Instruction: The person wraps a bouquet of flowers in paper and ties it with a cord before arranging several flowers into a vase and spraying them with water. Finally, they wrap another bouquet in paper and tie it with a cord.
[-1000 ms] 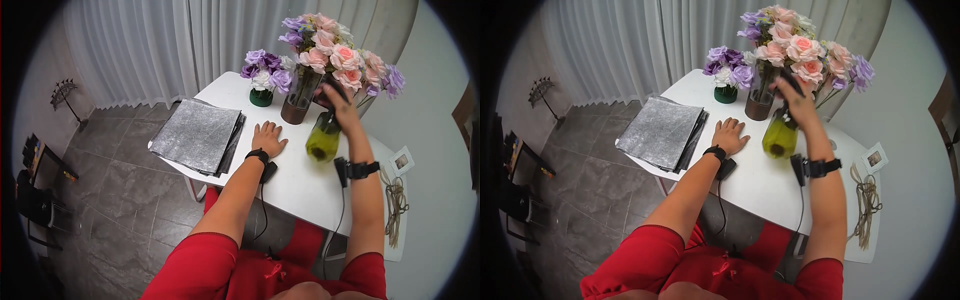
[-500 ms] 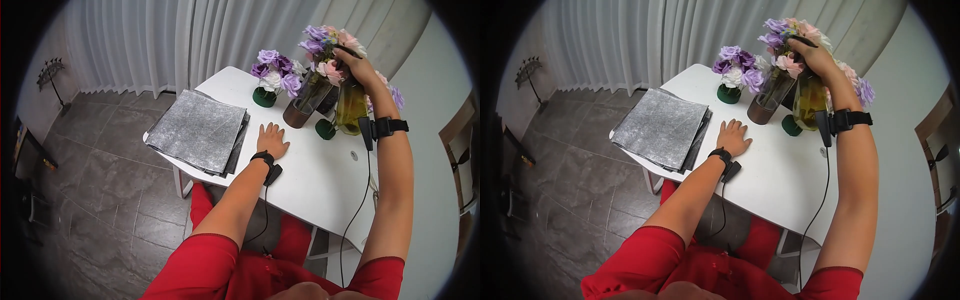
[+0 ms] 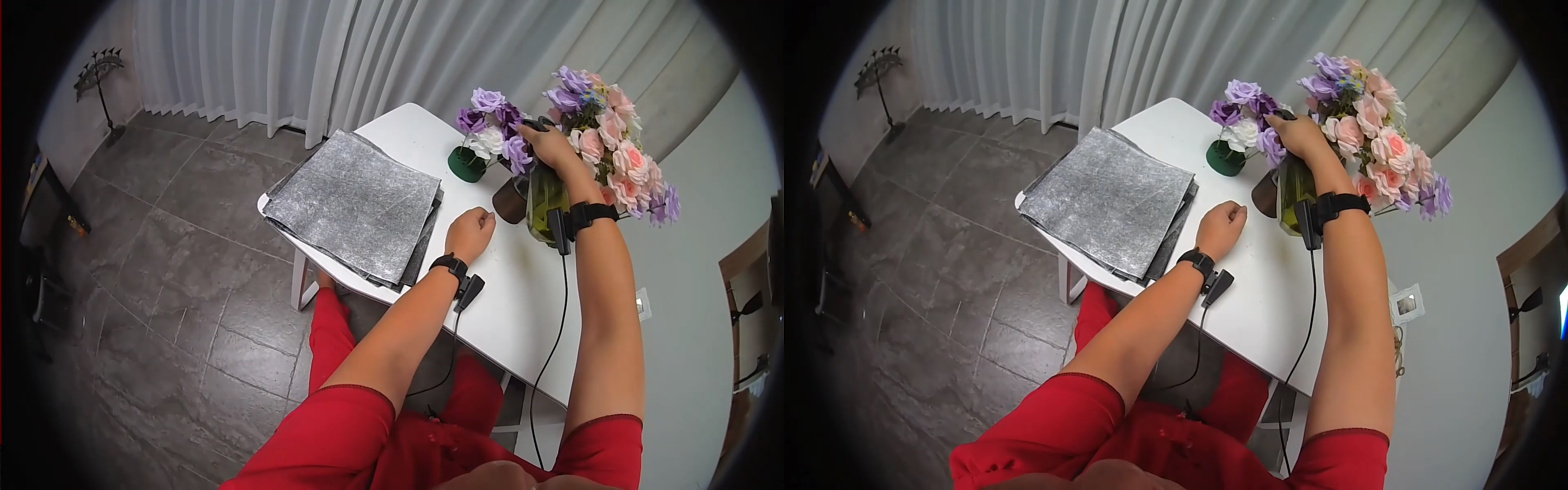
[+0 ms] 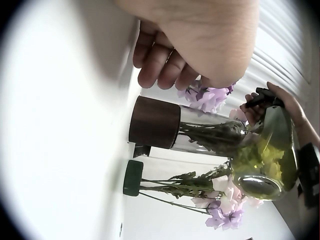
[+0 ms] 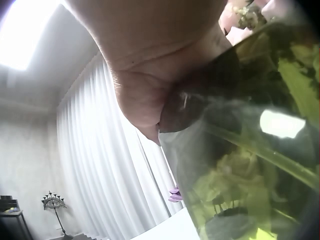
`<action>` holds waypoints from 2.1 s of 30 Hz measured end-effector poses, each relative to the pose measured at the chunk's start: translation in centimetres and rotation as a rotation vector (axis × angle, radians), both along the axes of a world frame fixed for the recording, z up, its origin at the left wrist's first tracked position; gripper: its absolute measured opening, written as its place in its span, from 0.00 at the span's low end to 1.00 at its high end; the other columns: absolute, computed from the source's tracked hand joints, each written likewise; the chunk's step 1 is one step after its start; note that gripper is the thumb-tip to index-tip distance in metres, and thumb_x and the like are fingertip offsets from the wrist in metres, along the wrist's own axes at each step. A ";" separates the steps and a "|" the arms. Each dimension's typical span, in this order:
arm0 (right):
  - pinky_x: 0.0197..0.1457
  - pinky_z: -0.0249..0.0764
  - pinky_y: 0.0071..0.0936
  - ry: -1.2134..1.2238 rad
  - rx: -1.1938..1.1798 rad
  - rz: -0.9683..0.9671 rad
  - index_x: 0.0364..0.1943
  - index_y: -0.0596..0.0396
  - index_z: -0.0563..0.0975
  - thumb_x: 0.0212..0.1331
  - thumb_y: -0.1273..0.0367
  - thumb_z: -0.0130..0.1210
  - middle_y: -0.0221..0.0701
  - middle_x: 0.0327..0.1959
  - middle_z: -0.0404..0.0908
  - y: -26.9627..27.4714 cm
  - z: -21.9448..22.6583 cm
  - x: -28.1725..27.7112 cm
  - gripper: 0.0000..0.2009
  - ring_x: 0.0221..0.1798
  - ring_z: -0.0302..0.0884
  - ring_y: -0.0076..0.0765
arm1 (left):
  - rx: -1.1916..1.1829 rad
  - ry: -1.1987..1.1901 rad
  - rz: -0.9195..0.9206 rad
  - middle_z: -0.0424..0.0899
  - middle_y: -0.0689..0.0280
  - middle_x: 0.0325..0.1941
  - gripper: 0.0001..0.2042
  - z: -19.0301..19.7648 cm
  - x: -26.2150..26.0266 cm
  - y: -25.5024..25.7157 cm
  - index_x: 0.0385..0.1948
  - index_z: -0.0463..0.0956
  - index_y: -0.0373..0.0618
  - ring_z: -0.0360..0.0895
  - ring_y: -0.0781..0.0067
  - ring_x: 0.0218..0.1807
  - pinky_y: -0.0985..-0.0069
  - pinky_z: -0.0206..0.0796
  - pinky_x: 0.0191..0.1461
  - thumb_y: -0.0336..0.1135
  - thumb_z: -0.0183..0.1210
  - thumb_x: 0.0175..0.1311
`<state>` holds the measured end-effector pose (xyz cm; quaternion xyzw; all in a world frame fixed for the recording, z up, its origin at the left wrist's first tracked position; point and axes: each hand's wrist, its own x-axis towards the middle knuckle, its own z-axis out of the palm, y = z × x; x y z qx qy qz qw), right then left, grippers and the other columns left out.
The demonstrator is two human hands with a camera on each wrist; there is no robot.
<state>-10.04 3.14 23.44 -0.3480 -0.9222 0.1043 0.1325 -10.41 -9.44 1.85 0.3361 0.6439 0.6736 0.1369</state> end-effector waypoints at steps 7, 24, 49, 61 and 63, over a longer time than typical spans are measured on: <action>0.41 0.71 0.33 0.069 -0.006 0.096 0.33 0.60 0.80 0.52 0.50 0.53 0.39 0.28 0.82 -1.1 -1.7 -1.6 0.23 0.32 0.79 0.40 | 0.023 -0.067 0.061 0.81 0.56 0.27 0.14 -0.2 -0.3 0.7 0.29 0.78 0.39 0.78 0.55 0.32 0.66 0.69 0.38 0.42 0.52 0.61; 0.50 0.69 0.34 0.280 0.204 -0.184 0.36 0.64 0.79 0.52 0.49 0.52 0.46 0.35 0.81 7.2 -5.5 1.0 0.26 0.40 0.78 0.48 | 0.006 -0.080 0.101 0.80 0.57 0.24 0.14 0.1 -0.2 1.0 0.27 0.77 0.40 0.77 0.56 0.28 0.66 0.68 0.34 0.43 0.52 0.60; 0.32 0.68 0.22 0.269 0.040 -0.199 0.33 0.58 0.77 0.57 0.54 0.56 0.25 0.25 0.74 5.2 17.7 20.5 0.19 0.24 0.71 0.24 | 0.025 -0.028 0.077 0.74 0.63 0.17 0.14 -1.2 -0.2 1.7 0.26 0.76 0.37 0.69 0.70 0.21 0.72 0.62 0.29 0.41 0.54 0.60; 0.37 0.67 0.20 0.231 0.110 0.202 0.45 0.57 0.78 0.59 0.57 0.55 0.26 0.31 0.78 0.0 14.2 16.7 0.19 0.33 0.72 0.21 | 0.012 -0.010 0.053 0.74 0.63 0.17 0.14 -1.3 -0.4 1.9 0.27 0.77 0.36 0.69 0.71 0.21 0.73 0.62 0.29 0.41 0.54 0.60; 0.39 0.68 0.22 0.214 0.037 0.241 0.51 0.54 0.77 0.59 0.57 0.55 0.26 0.32 0.79 -2.7 11.6 16.0 0.20 0.36 0.72 0.22 | 0.016 0.016 0.075 0.74 0.63 0.17 0.14 -1.6 -0.3 2.2 0.27 0.77 0.36 0.69 0.71 0.21 0.73 0.62 0.29 0.41 0.54 0.61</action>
